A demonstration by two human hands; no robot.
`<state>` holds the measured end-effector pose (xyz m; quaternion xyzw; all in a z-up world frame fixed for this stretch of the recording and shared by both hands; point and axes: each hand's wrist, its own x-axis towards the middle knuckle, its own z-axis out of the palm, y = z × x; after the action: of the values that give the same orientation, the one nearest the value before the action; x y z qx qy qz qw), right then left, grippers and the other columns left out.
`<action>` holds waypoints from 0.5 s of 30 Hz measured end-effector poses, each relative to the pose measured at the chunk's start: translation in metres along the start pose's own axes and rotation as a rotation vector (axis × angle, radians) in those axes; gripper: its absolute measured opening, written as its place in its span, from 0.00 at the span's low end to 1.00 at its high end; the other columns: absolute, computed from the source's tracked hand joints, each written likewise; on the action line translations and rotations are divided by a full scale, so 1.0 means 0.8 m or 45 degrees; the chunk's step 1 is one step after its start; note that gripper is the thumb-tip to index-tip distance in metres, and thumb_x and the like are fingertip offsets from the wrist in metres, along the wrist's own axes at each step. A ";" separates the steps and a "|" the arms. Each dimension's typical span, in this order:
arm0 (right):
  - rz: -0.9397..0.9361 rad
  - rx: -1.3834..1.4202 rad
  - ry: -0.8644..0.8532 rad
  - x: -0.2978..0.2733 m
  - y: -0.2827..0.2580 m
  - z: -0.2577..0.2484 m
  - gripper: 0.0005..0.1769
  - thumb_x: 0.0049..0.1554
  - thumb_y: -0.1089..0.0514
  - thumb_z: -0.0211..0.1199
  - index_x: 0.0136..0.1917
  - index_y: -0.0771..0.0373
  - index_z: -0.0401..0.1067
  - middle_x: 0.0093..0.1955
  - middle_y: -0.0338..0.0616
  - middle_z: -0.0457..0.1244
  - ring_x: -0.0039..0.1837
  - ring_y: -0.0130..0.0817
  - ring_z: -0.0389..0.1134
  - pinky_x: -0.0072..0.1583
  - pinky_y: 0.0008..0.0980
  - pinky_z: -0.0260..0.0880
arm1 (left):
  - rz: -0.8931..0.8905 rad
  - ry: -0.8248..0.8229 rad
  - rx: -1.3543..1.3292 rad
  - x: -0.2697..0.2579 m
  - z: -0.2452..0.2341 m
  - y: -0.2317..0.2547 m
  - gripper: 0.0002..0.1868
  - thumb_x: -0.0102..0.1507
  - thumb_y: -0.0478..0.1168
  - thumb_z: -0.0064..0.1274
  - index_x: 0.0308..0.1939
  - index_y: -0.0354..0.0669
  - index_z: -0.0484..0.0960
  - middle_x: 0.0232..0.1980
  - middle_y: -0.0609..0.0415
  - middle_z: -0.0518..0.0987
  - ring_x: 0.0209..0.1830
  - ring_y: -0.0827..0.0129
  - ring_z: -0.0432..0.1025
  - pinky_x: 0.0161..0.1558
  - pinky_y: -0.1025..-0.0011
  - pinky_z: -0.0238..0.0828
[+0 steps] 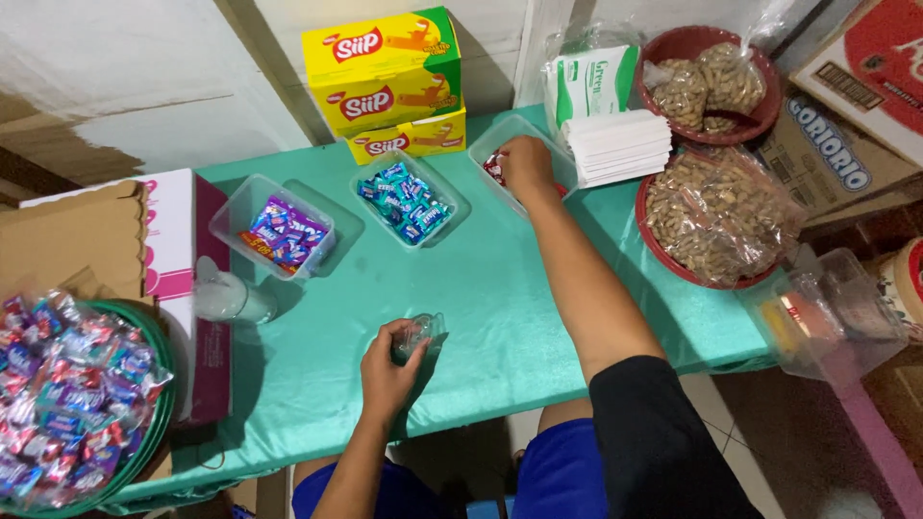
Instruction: Packaging individual candies into small plastic bags from various containers on a table.
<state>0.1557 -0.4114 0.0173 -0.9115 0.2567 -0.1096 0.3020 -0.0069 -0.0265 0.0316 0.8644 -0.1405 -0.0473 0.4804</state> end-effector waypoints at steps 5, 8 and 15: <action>-0.306 0.020 0.309 -0.067 -0.026 -0.050 0.09 0.57 0.62 0.65 0.50 0.65 0.82 0.45 0.62 0.67 0.53 0.63 0.71 0.56 0.55 0.72 | -0.018 0.001 0.004 -0.006 -0.003 0.006 0.24 0.54 0.44 0.73 0.53 0.51 0.81 0.41 0.47 0.85 0.46 0.46 0.79 0.50 0.51 0.75; -0.331 0.298 0.336 -0.121 -0.036 -0.055 0.09 0.55 0.61 0.68 0.51 0.60 0.82 0.44 0.56 0.68 0.52 0.57 0.71 0.55 0.49 0.71 | 0.001 0.011 -0.028 -0.009 -0.004 0.005 0.26 0.54 0.44 0.73 0.54 0.52 0.80 0.43 0.48 0.86 0.48 0.46 0.79 0.51 0.50 0.75; -0.041 1.165 0.048 -0.275 -0.043 0.012 0.13 0.58 0.59 0.67 0.55 0.66 0.79 0.32 0.48 0.67 0.34 0.28 0.68 0.41 0.27 0.71 | 0.093 0.090 -0.110 -0.010 0.004 -0.021 0.30 0.53 0.45 0.74 0.57 0.54 0.79 0.47 0.50 0.85 0.52 0.49 0.79 0.56 0.54 0.75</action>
<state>-0.0127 -0.2657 0.0204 -0.6861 0.1730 -0.2329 0.6671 -0.0120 -0.0179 0.0152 0.8383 -0.1529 -0.0052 0.5233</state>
